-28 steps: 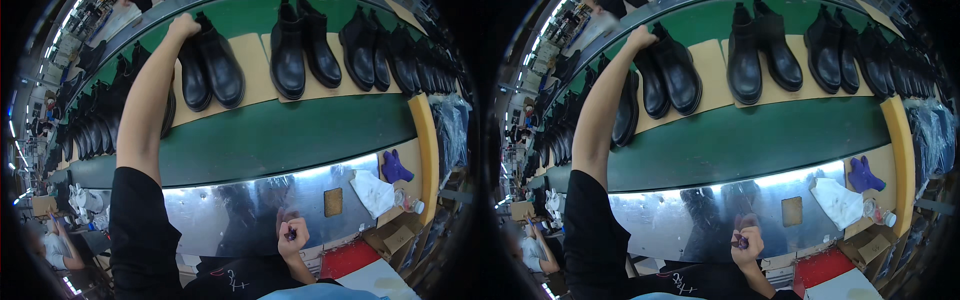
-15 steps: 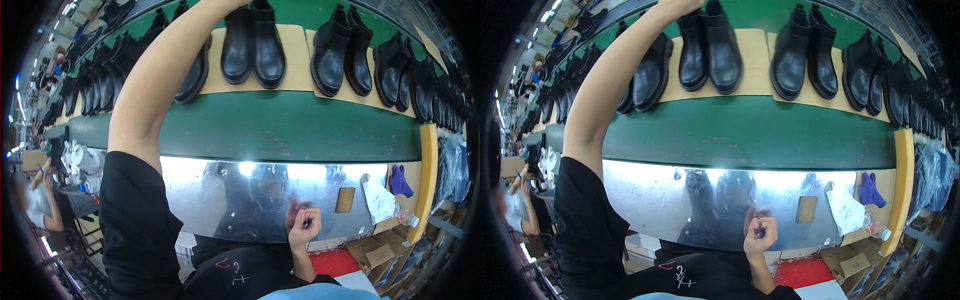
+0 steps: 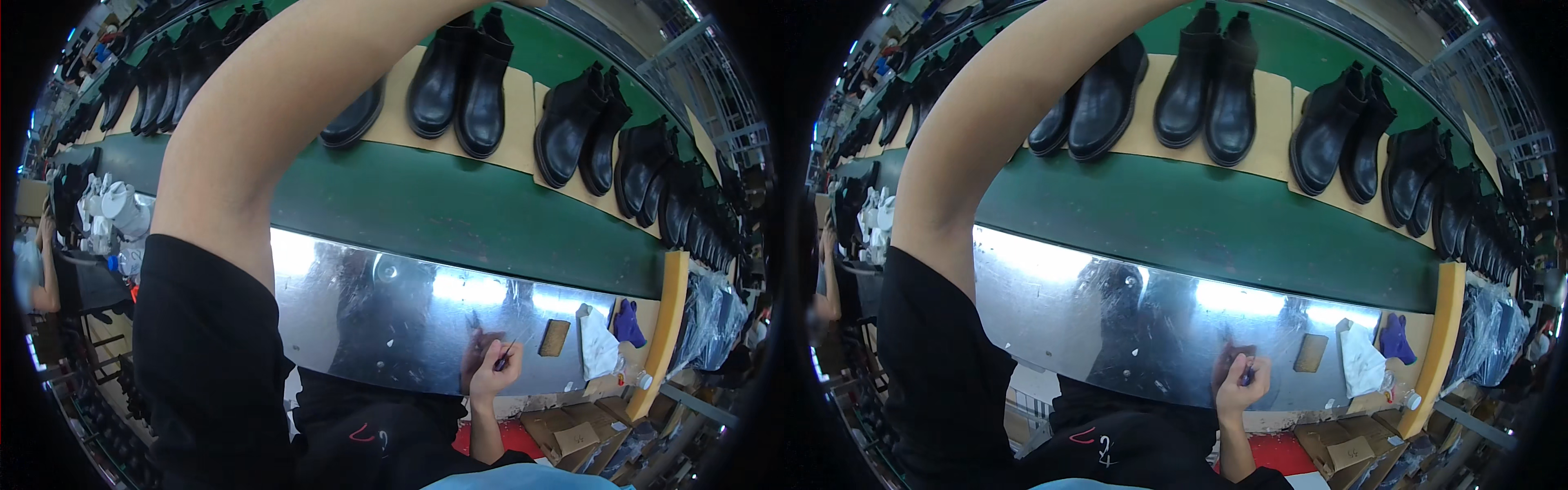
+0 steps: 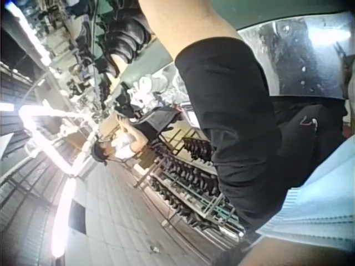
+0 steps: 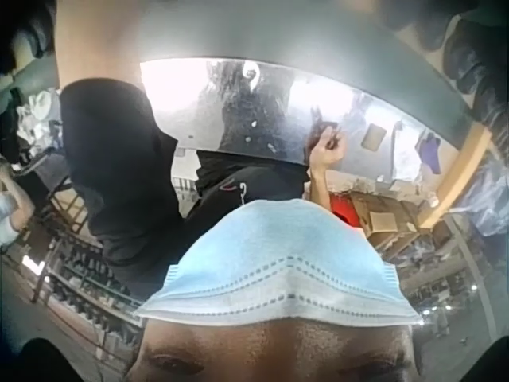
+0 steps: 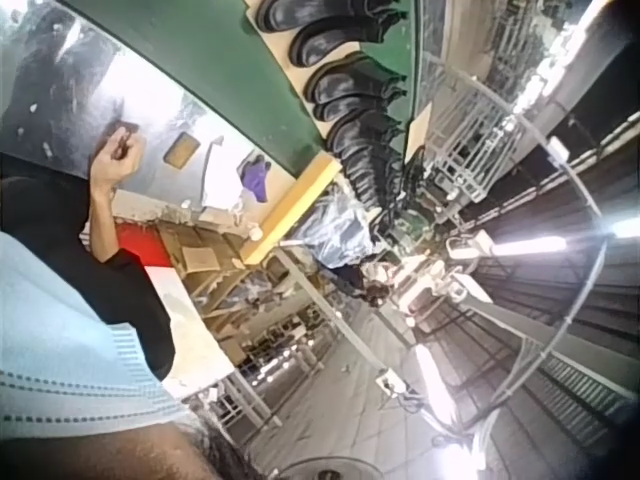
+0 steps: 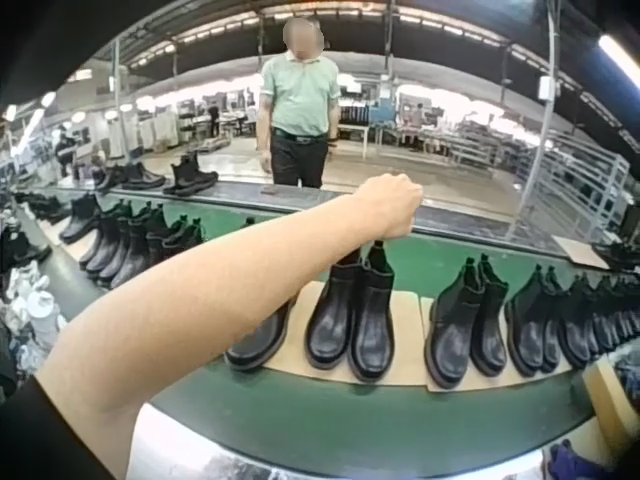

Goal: The person is trimming excess material or threads from a pair of black boots on a factory assembly line using small scissors.

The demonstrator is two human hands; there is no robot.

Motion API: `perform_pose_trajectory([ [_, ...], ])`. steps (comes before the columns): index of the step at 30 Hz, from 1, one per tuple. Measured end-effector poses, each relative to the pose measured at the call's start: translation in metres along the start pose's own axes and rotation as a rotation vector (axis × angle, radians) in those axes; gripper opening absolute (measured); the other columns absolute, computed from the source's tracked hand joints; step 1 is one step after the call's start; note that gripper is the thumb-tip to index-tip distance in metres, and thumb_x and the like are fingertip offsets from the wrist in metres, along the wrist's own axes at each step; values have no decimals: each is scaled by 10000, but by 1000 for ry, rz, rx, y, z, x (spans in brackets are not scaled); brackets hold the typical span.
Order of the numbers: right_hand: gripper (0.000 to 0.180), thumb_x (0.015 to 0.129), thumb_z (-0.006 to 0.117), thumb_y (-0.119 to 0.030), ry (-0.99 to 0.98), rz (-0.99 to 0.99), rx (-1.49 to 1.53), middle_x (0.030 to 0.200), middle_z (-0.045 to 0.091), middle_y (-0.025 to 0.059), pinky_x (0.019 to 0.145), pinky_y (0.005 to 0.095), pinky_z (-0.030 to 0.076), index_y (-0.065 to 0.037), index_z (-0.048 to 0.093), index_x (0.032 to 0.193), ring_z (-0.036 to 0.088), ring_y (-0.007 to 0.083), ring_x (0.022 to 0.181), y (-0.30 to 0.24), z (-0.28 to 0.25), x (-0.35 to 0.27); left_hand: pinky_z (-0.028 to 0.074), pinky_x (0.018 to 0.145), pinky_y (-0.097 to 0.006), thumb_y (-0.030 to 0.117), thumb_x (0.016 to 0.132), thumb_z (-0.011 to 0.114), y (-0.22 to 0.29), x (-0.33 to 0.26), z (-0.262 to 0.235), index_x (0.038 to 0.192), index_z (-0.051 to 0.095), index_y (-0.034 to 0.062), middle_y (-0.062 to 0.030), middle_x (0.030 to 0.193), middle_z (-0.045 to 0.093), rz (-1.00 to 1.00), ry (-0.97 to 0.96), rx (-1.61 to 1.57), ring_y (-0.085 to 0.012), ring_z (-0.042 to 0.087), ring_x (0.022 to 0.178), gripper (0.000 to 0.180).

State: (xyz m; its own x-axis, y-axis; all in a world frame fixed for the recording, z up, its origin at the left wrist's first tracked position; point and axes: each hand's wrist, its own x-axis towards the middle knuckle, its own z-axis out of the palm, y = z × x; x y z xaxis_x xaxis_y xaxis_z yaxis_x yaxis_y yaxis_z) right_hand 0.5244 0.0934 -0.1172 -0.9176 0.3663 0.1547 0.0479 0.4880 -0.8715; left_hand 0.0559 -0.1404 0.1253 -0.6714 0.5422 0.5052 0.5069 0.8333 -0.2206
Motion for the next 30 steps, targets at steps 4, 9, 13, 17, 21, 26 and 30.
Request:
perform_pose_trajectory([
  [4,283,924,588,-32,-15,-52,9,698,401,29,544,271,305,-42,390,723,379,115,602,3,1,2,560,775,-443,65,717,638,36,27,27,825,715,34,-210,891,699,199,-26,-200,-369,684,873,136],
  [9,273,782,694,30,1,-99,-37,706,513,104,547,309,379,-31,435,722,475,222,596,-1,0,5,527,895,-441,193,830,574,97,62,92,1197,656,119,-172,1172,663,225,-213,-396,-355,641,1064,384],
  [13,278,757,693,65,-14,-109,19,689,521,102,532,294,406,-37,440,704,495,211,575,-3,-4,13,481,975,-444,153,807,508,155,91,150,1260,625,130,-176,1198,653,100,-333,-567,-362,617,1103,468],
  [17,299,789,723,18,5,-146,40,670,516,103,569,288,471,-34,444,695,521,213,562,-1,-4,16,449,1018,-453,398,875,511,197,96,164,1318,588,98,-217,1250,614,-32,-373,-640,-382,570,1180,541],
  [21,296,784,739,3,-2,-152,71,672,516,104,572,300,478,-30,458,699,533,222,570,2,-4,16,466,1003,-447,445,848,622,192,97,159,1306,596,86,-229,1244,612,0,-464,-540,-380,585,1161,582],
  [26,296,749,756,12,5,-135,120,700,517,107,571,315,473,-39,467,707,544,244,594,11,-4,10,529,915,-437,242,769,793,206,87,151,1090,675,-3,-248,1111,651,-202,-299,-543,-400,631,1059,421],
  [30,281,782,715,7,3,-114,117,700,497,100,554,318,412,-34,446,713,496,235,591,-5,-7,16,551,860,-441,158,755,786,206,68,110,954,689,-39,-261,1023,668,-370,-188,-562,-422,652,986,296],
])
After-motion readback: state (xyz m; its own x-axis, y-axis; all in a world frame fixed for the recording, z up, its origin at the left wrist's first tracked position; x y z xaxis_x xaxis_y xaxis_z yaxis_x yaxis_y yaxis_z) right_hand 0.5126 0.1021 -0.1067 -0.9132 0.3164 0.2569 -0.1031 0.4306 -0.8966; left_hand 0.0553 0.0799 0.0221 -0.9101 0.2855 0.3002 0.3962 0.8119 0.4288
